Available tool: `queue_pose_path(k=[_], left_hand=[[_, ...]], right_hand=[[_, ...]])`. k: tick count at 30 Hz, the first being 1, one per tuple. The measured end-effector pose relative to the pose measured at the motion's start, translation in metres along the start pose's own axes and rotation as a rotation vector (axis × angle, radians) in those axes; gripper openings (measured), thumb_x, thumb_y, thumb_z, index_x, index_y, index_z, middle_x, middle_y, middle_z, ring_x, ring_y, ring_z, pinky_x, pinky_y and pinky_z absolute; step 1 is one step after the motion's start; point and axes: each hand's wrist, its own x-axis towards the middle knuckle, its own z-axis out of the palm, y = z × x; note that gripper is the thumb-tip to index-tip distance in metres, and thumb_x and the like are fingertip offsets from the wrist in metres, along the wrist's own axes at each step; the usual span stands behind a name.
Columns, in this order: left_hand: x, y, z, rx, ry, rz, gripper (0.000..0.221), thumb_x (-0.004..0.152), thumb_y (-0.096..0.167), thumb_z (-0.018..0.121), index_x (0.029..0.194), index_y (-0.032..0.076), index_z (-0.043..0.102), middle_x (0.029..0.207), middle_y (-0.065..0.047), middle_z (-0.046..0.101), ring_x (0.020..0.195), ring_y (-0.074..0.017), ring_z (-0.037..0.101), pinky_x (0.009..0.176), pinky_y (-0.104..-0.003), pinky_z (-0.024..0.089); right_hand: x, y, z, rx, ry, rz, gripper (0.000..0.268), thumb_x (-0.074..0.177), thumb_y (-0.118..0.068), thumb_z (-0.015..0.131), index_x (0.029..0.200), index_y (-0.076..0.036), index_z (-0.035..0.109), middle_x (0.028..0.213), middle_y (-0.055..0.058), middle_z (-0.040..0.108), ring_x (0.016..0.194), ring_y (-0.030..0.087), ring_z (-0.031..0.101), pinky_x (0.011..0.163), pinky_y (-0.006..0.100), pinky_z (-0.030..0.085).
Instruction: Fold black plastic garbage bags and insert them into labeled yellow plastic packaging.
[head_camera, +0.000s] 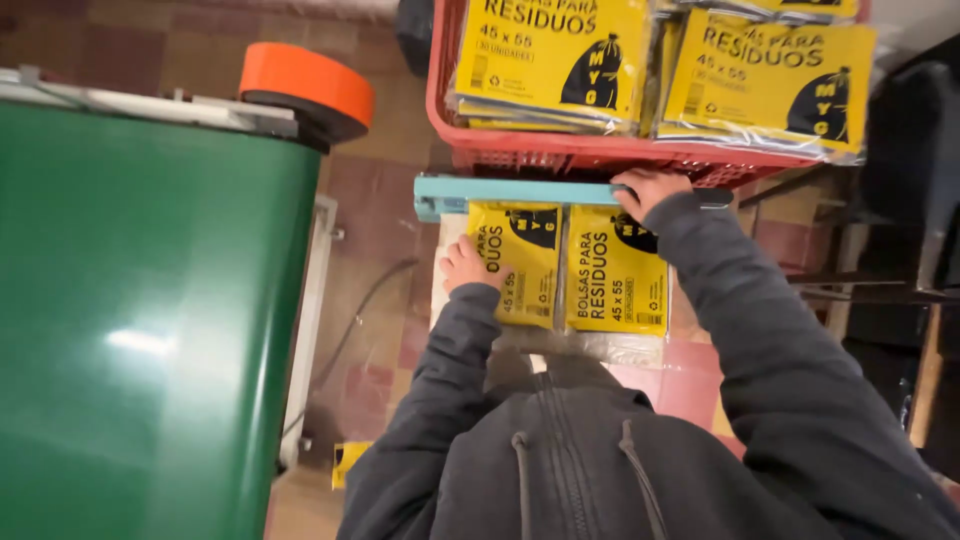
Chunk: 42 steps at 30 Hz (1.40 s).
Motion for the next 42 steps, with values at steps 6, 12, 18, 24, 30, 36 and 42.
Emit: queue_pose_path(k=[6, 12, 18, 24, 30, 36, 42], left_hand=[[0.025, -0.031, 0.038, -0.177, 0.018, -0.056, 0.091, 0.060, 0.038, 0.093, 0.132, 0.008, 0.045, 0.126, -0.015, 0.053, 0.113, -0.0410, 0.055, 0.089, -0.055, 0.051], [0.047, -0.048, 0.061, -0.375, -0.255, -0.025, 0.060, 0.072, 0.038, 0.085, 0.120, 0.009, 0.063, 0.111, -0.014, 0.073, 0.105, -0.0342, 0.070, 0.093, -0.044, 0.054], [0.030, -0.059, 0.100, -0.546, -0.301, 0.164, 0.045, 0.085, 0.029, 0.077, 0.123, 0.009, 0.066, 0.111, -0.014, 0.075, 0.105, -0.0330, 0.072, 0.091, -0.043, 0.056], [-0.033, -0.054, 0.007, -0.983, -0.255, 0.274, 0.045, 0.088, 0.017, 0.070, 0.129, 0.004, 0.054, 0.104, -0.014, 0.074, 0.090, -0.0248, 0.073, 0.081, -0.036, 0.059], [-0.054, 0.012, -0.063, -1.087, -0.211, 0.447, 0.035, 0.097, 0.012, 0.069, 0.126, 0.001, 0.053, 0.107, -0.012, 0.072, 0.094, -0.0193, 0.069, 0.083, -0.032, 0.057], [0.009, 0.052, -0.050, -1.178, -0.347, 0.636, 0.031, 0.109, 0.011, 0.050, 0.138, 0.000, 0.051, 0.122, -0.004, 0.062, 0.112, -0.0129, 0.056, 0.101, -0.028, 0.047], [0.165, 0.124, -0.069, -1.002, -0.423, 1.023, 0.049, 0.110, 0.027, 0.055, 0.148, -0.003, 0.044, 0.142, -0.006, 0.056, 0.129, -0.0127, 0.050, 0.109, -0.029, 0.041]], right_hand=[[-0.082, -0.099, -0.064, -0.004, 0.708, -0.193, 0.011, 0.094, -0.010, 0.073, 0.104, -0.009, 0.069, 0.109, 0.008, 0.069, 0.113, 0.033, 0.068, 0.102, 0.048, 0.055], [-0.145, -0.016, 0.121, 0.279, 0.382, 0.756, 0.069, 0.078, -0.039, 0.090, 0.118, 0.008, 0.058, 0.117, 0.028, 0.056, 0.104, 0.046, 0.057, 0.088, 0.053, 0.049], [-0.171, 0.023, 0.160, 0.975, 0.220, 0.999, 0.050, 0.079, -0.025, 0.084, 0.117, 0.004, 0.071, 0.110, 0.013, 0.075, 0.095, 0.021, 0.069, 0.083, 0.040, 0.055], [-0.263, 0.010, 0.073, 1.217, 0.184, 0.586, 0.044, 0.090, -0.009, 0.075, 0.132, 0.003, 0.065, 0.117, 0.011, 0.072, 0.103, 0.017, 0.064, 0.090, 0.032, 0.051], [-0.223, -0.034, 0.062, 1.826, 0.301, 0.333, 0.051, 0.091, 0.000, 0.064, 0.141, 0.003, 0.057, 0.136, 0.012, 0.067, 0.124, 0.028, 0.063, 0.106, 0.041, 0.047], [-0.105, -0.078, -0.001, 1.996, 0.559, 0.315, 0.047, 0.098, -0.001, 0.063, 0.144, -0.002, 0.053, 0.136, 0.011, 0.064, 0.120, 0.026, 0.063, 0.102, 0.041, 0.049], [0.000, -0.054, -0.075, 2.052, 0.772, 0.294, 0.045, 0.097, -0.005, 0.064, 0.140, -0.005, 0.054, 0.129, 0.009, 0.068, 0.114, 0.025, 0.068, 0.099, 0.040, 0.056]])
